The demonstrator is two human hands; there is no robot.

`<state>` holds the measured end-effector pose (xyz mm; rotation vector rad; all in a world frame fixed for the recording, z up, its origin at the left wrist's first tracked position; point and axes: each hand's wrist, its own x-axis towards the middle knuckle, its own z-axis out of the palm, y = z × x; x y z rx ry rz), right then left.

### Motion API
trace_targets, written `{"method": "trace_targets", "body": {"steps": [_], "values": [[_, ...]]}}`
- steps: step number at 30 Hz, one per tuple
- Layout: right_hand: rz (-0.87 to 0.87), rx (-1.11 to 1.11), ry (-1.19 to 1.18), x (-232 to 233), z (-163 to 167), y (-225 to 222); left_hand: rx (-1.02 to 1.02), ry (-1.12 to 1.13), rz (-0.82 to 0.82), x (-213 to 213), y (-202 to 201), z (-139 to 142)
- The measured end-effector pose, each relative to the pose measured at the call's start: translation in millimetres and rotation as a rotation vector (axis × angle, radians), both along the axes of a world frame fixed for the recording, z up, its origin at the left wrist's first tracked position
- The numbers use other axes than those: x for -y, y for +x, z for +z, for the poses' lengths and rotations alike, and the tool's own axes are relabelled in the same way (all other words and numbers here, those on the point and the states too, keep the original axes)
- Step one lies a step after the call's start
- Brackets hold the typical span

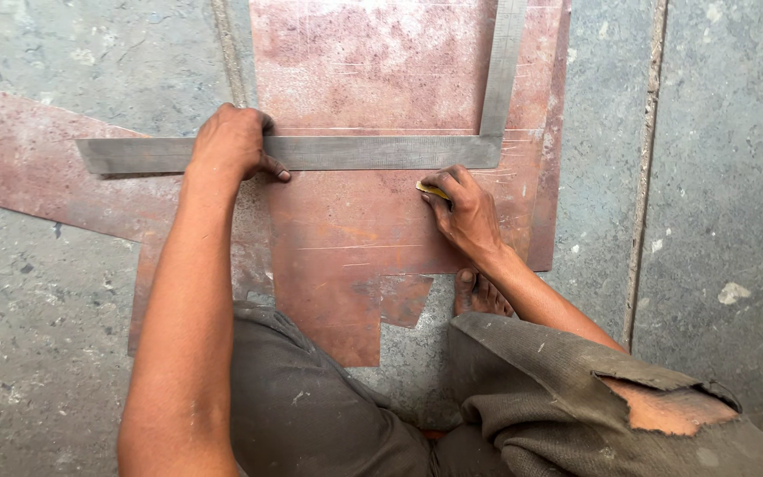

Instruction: The person sits on the floor and uses a metal square ruler and a yellow marker to draw straight lines on several rusted metal sheets. The person repeatedly repositions the ruler to create parallel and perpendicular lines on the metal surfaces.

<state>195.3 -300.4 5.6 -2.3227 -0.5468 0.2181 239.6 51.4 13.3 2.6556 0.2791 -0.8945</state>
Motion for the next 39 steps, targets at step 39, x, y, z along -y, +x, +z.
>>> {"method": "trace_targets", "body": {"steps": [39], "values": [[0.008,0.064,-0.12,10,-70,-13,0.036,0.063,0.058,-12,-21,62]]}}
